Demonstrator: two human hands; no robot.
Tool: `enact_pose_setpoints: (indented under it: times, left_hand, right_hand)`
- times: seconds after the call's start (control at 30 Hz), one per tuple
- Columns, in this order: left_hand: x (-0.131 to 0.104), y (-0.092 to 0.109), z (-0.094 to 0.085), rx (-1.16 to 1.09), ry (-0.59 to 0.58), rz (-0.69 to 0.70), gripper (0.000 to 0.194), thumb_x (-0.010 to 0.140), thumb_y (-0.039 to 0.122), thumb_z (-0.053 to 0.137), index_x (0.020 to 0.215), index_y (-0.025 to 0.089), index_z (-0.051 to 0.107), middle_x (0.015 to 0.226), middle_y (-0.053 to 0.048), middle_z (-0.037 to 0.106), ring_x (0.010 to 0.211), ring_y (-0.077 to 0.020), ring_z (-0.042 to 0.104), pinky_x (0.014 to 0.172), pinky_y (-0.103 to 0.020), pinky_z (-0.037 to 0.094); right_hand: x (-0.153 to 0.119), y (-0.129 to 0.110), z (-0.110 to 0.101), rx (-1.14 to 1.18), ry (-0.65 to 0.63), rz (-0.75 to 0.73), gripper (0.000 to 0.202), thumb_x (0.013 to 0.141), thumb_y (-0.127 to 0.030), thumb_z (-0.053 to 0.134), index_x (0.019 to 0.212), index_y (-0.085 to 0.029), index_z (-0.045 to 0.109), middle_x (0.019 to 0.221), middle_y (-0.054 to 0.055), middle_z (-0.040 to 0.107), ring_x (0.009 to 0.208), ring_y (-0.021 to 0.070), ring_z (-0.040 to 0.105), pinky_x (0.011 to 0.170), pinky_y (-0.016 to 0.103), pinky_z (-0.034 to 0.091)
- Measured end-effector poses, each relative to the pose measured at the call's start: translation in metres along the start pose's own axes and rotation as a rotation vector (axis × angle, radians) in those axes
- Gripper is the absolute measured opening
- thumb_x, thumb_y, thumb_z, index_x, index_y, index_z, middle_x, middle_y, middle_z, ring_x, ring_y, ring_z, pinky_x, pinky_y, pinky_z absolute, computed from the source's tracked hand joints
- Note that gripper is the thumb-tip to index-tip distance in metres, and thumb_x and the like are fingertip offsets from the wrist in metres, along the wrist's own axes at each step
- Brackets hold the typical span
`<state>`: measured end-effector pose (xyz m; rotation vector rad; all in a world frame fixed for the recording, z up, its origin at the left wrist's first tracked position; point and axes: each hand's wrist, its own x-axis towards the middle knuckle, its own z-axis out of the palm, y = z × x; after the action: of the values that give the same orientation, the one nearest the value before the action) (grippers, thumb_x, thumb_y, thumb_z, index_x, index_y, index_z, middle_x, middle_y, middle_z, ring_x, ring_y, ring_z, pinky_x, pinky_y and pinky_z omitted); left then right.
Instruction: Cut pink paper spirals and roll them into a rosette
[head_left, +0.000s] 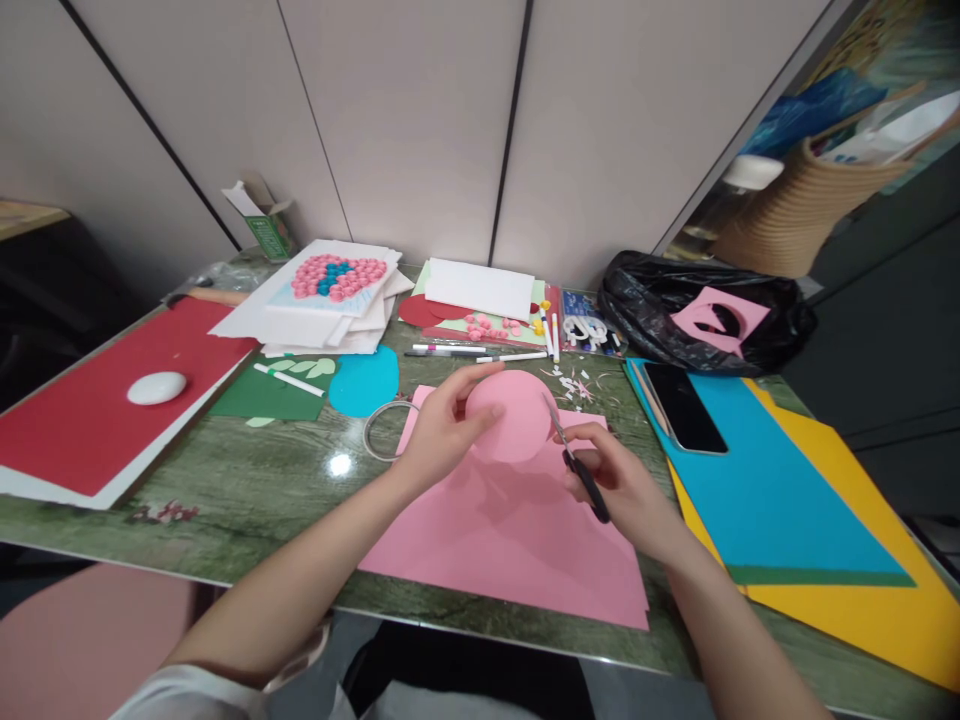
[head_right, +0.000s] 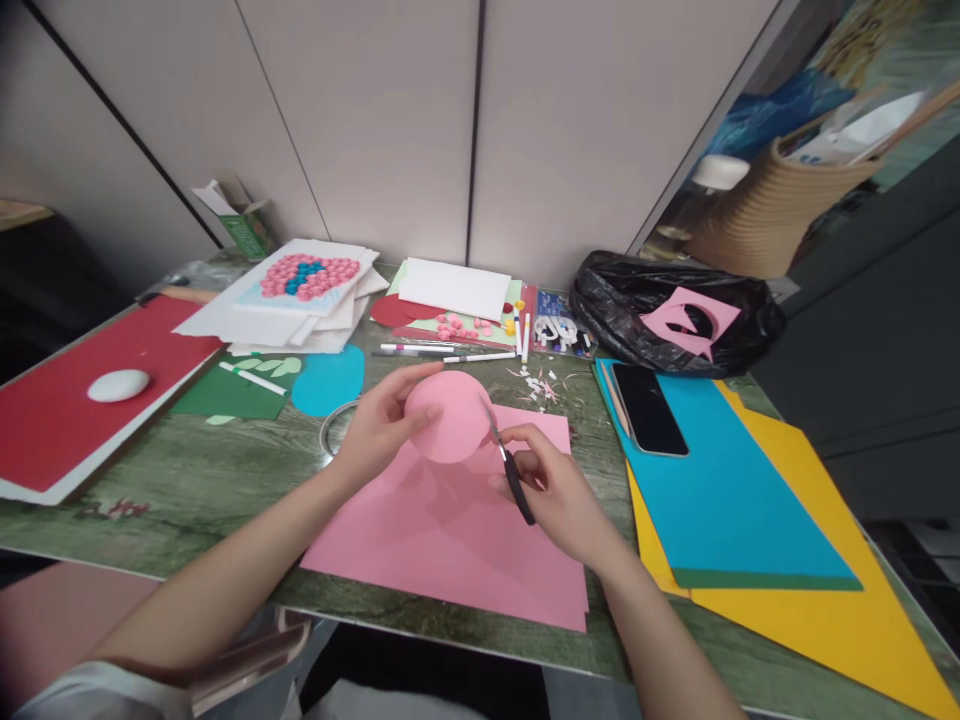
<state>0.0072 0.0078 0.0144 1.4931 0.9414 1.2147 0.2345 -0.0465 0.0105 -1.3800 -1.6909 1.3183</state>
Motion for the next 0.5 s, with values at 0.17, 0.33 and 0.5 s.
enact_pose_setpoints:
  times: [0.17,0.33,0.5]
  left_hand:
    - [0.0007,-0.0007,-0.0007,-0.007,0.008,-0.007,0.041,0.081,0.031,0.063,0.121,0.022,0.057,0.126,-0.009,0.06,0.109,-0.0235,0.059,0.09,-0.036,0.049]
    - [0.0006,-0.0012,-0.0001,-0.017,0.031,-0.007,0.042,0.08,0.032,0.064,0.121,0.022,0.057,0.127,-0.01,0.059,0.11,-0.0243,0.059,0.09,-0.035,0.049]
    - [0.0007,-0.0016,0.0016,-0.032,0.075,-0.014,0.042,0.08,0.033,0.064,0.12,0.022,0.057,0.128,-0.009,0.058,0.109,-0.0229,0.059,0.086,-0.033,0.051]
  right_hand:
    - [-0.0007,-0.0008,0.0002,-0.001,-0.004,-0.001,0.025,0.087,-0.039,0.056,0.106,-0.028,0.045,0.059,-0.008,0.033,0.054,0.0106,0.029,0.052,0.025,0.024]
    - [-0.0001,-0.0005,0.0004,-0.001,0.006,0.007,0.027,0.085,-0.04,0.058,0.105,-0.028,0.045,0.06,-0.008,0.035,0.054,0.0108,0.03,0.052,0.024,0.025]
    - [0.0003,0.0016,0.0001,0.013,0.002,0.005,0.026,0.085,-0.039,0.058,0.104,-0.027,0.046,0.059,-0.008,0.032,0.054,0.0106,0.028,0.051,0.025,0.023]
